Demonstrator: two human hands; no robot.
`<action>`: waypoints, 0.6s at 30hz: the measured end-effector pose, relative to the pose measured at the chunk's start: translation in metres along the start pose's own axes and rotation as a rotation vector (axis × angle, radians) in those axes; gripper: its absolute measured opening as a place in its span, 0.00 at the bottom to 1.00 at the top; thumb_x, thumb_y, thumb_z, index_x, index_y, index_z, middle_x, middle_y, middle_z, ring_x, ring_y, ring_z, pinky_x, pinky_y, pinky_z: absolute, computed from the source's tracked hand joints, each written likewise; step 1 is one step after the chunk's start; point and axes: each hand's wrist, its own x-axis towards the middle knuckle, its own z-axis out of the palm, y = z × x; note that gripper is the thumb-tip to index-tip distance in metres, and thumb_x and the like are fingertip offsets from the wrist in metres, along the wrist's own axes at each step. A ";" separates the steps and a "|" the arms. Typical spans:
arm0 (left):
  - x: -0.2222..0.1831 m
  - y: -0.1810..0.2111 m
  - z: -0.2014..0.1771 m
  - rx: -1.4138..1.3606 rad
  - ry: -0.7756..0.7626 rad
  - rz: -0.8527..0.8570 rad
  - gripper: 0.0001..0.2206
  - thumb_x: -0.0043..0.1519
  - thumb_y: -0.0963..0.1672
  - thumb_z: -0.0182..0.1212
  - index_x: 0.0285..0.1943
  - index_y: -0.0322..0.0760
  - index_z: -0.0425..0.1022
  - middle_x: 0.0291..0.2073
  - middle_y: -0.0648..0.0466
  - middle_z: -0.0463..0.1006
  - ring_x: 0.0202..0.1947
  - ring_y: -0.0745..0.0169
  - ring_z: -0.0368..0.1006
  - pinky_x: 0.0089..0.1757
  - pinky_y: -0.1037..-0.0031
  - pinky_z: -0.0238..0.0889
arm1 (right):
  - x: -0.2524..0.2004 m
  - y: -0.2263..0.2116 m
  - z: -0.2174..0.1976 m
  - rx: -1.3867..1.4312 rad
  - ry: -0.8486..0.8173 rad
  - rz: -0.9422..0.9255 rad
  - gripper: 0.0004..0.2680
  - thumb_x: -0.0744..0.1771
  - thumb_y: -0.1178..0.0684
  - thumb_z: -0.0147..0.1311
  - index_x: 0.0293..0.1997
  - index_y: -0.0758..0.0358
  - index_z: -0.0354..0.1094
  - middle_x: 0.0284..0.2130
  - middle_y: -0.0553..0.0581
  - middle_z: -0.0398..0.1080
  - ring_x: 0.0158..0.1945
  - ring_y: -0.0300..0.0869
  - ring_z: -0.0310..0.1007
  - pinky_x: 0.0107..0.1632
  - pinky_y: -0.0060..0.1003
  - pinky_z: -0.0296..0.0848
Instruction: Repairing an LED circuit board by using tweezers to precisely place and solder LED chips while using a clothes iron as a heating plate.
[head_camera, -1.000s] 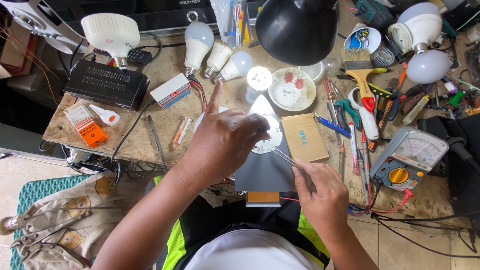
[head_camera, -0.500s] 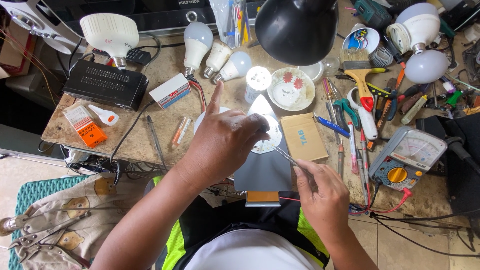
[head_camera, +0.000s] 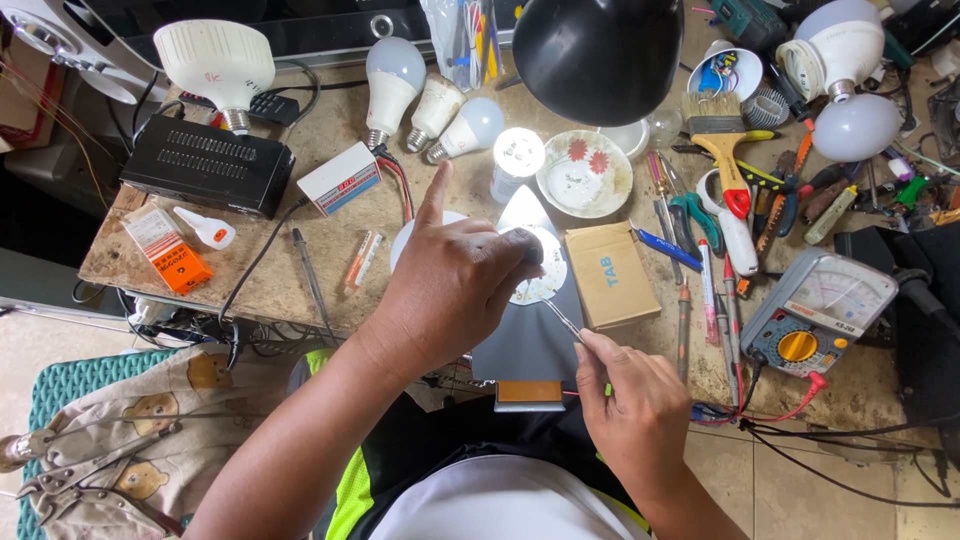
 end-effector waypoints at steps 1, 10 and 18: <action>0.000 0.001 -0.001 0.006 0.001 0.006 0.05 0.66 0.43 0.59 0.36 0.43 0.72 0.19 0.58 0.74 0.24 0.52 0.73 0.66 0.32 0.40 | 0.000 -0.002 -0.001 0.002 -0.001 -0.001 0.06 0.68 0.58 0.60 0.49 0.66 0.75 0.33 0.56 0.79 0.31 0.42 0.77 0.34 0.40 0.69; -0.001 -0.003 0.002 0.001 0.014 -0.015 0.07 0.66 0.42 0.59 0.34 0.43 0.69 0.15 0.57 0.68 0.21 0.52 0.69 0.65 0.39 0.49 | -0.010 0.004 0.001 -0.053 -0.082 0.104 0.15 0.70 0.52 0.56 0.63 0.65 0.69 0.29 0.53 0.75 0.30 0.45 0.73 0.40 0.46 0.76; 0.000 -0.003 0.003 -0.032 0.030 -0.029 0.08 0.67 0.42 0.58 0.33 0.41 0.69 0.14 0.54 0.63 0.17 0.52 0.60 0.63 0.41 0.57 | -0.002 -0.006 -0.002 -0.031 -0.033 0.058 0.08 0.69 0.58 0.59 0.53 0.66 0.74 0.31 0.55 0.78 0.28 0.43 0.74 0.36 0.42 0.72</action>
